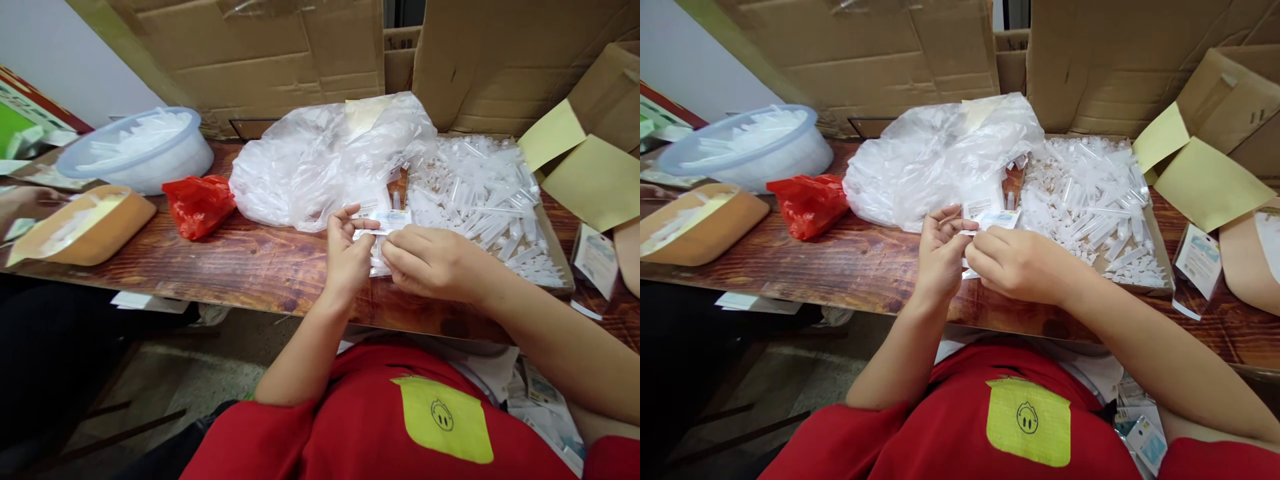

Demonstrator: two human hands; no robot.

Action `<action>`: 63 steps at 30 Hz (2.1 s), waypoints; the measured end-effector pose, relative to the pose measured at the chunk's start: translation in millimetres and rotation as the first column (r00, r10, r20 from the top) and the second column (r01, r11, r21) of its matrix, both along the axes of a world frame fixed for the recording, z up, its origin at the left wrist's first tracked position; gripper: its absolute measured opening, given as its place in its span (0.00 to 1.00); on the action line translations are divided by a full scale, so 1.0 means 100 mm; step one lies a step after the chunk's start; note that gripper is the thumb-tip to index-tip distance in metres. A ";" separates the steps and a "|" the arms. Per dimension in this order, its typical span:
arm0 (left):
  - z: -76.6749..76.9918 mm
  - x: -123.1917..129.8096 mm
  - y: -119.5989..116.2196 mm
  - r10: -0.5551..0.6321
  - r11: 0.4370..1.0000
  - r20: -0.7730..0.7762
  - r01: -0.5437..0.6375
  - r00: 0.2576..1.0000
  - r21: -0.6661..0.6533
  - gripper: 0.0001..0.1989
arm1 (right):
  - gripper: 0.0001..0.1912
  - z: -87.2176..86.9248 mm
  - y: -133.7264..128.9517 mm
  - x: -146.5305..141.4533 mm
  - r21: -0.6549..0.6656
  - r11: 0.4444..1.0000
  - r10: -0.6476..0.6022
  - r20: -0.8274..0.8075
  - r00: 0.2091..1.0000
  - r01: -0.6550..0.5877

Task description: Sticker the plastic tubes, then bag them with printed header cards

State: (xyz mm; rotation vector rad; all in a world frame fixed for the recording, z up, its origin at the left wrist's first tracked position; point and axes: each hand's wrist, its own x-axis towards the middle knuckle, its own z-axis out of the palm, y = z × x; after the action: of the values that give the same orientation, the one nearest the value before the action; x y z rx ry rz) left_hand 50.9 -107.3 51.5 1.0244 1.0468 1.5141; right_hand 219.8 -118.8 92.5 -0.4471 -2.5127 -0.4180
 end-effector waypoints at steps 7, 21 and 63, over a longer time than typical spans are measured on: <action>0.06 0.00 0.02 0.021 1.000 0.058 -0.020 0.998 -0.008 0.24 | 0.26 0.00 0.05 0.11 -0.355 0.935 -0.137 -0.316 0.939 0.017; 0.17 0.13 -0.15 0.134 0.976 0.017 -0.135 0.991 0.173 0.22 | 0.26 -0.12 0.05 0.15 -0.799 0.601 -0.413 -0.329 0.849 -0.017; -0.24 -0.65 0.90 0.041 0.872 -0.997 0.484 0.058 0.064 0.33 | 0.21 -0.14 0.20 2.06 -0.319 0.414 -0.823 0.268 0.500 0.852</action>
State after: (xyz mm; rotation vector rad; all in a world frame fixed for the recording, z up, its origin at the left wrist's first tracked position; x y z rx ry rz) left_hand -14.1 -17.7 27.6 2.6382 1.3299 0.4851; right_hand 426.3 -98.7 78.2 -1.9616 -2.2194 -0.2276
